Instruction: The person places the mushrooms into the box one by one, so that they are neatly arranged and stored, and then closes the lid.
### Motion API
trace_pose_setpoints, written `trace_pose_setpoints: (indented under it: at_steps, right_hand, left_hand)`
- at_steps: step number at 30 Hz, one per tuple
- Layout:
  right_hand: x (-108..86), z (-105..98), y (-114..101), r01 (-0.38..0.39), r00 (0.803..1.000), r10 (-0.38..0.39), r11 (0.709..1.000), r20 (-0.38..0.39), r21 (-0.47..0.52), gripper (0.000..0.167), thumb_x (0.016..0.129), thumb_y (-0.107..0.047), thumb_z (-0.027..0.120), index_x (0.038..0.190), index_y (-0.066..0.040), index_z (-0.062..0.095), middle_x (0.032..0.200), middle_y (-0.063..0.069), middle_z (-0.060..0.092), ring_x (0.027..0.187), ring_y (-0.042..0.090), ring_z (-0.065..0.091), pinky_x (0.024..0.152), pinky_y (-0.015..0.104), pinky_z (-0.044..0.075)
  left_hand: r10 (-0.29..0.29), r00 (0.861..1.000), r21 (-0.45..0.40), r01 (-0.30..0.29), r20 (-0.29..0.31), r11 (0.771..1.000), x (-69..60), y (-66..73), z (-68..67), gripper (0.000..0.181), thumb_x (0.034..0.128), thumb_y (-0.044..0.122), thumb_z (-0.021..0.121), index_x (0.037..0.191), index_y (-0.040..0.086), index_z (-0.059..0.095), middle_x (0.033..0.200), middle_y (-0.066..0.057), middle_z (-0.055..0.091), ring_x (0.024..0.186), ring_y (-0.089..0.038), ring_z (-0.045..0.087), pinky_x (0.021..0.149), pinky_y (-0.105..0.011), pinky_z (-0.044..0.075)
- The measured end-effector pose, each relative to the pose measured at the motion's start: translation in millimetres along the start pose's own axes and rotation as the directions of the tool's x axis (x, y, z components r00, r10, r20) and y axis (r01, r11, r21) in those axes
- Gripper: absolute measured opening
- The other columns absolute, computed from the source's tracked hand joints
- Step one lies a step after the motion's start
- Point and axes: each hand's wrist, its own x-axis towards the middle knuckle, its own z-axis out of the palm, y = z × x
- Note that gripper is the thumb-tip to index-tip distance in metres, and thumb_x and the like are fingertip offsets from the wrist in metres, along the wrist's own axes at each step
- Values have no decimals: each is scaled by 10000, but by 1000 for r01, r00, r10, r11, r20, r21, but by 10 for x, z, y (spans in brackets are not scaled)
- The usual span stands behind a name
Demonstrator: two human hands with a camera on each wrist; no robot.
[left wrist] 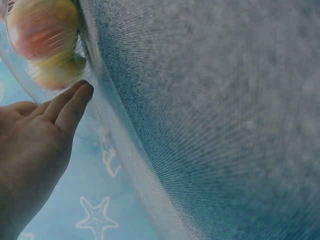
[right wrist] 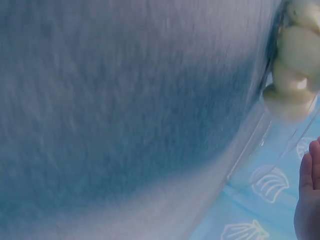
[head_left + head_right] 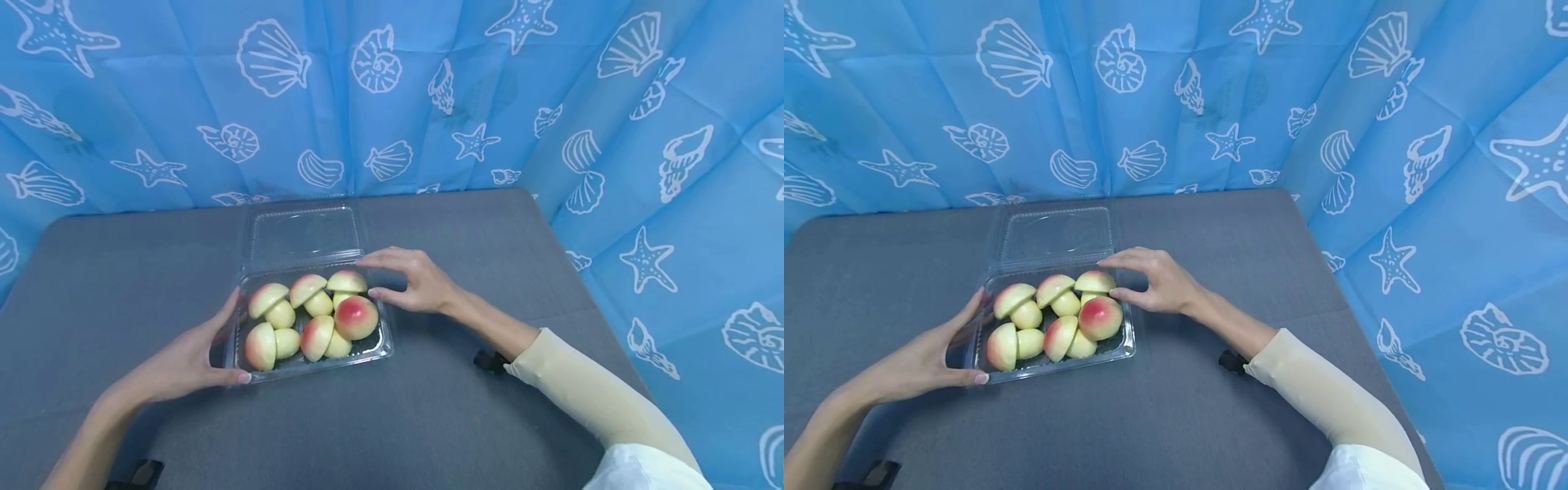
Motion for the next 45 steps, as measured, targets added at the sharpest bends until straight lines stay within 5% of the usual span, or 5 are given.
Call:
trace_pose_setpoints:
  at_steps: [10, 16, 34, 39, 45]
  right_hand:
    - [61, -79, 251, -142, 990, 141, 990, -19, -6, 414, 899, -205, 734, 1270, -32, 671, 1254, 66, 679, 1175, 193, 628, 1021, 381, 488]
    - [101, -89, 362, -298, 954, 297, 954, -37, -20, 425, 918, -251, 728, 1301, -79, 664, 1283, 83, 664, 1122, 204, 653, 992, 343, 501]
    - [244, -11, 517, -666, 741, 671, 729, 24, 159, 600, 922, -412, 697, 1414, -95, 564, 1305, 61, 656, 1161, 160, 642, 1034, 305, 464]
    - [307, 23, 556, -703, 701, 710, 671, 67, 236, 616, 939, -399, 681, 1437, -71, 527, 1328, 82, 640, 1215, 186, 609, 1064, 326, 444]
    - [374, 87, 593, -703, 661, 737, 546, 136, 457, 611, 947, -277, 698, 1433, 30, 491, 1307, 158, 640, 1100, 214, 677, 939, 307, 539]
  left_hand:
    - [-2, 1000, 13, 2, -2, 1000, 5, -16, 13, 1297, 766, 499, 819, 1580, 193, -144, 1640, -224, 10, 1404, -488, 294, 1080, -597, 306]
    - [-2, 1000, 5, 2, -1, 1000, 6, -22, 8, 1292, 772, 492, 817, 1578, 201, -149, 1641, -220, 3, 1407, -488, 286, 1082, -586, 304]
    - [0, 999, 34, 1, -32, 999, -5, -5, 20, 1312, 748, 500, 834, 1589, 174, -118, 1635, -239, 12, 1390, -526, 287, 1074, -657, 299]
    - [4, 999, 30, -3, -35, 1000, -3, -10, 23, 1316, 741, 497, 841, 1590, 189, -117, 1636, -237, 31, 1395, -519, 285, 1073, -663, 299]
    - [3, 1000, 14, -2, -26, 1000, -7, -14, 16, 1311, 746, 491, 840, 1589, 195, -119, 1636, -237, 35, 1399, -516, 281, 1070, -665, 303]
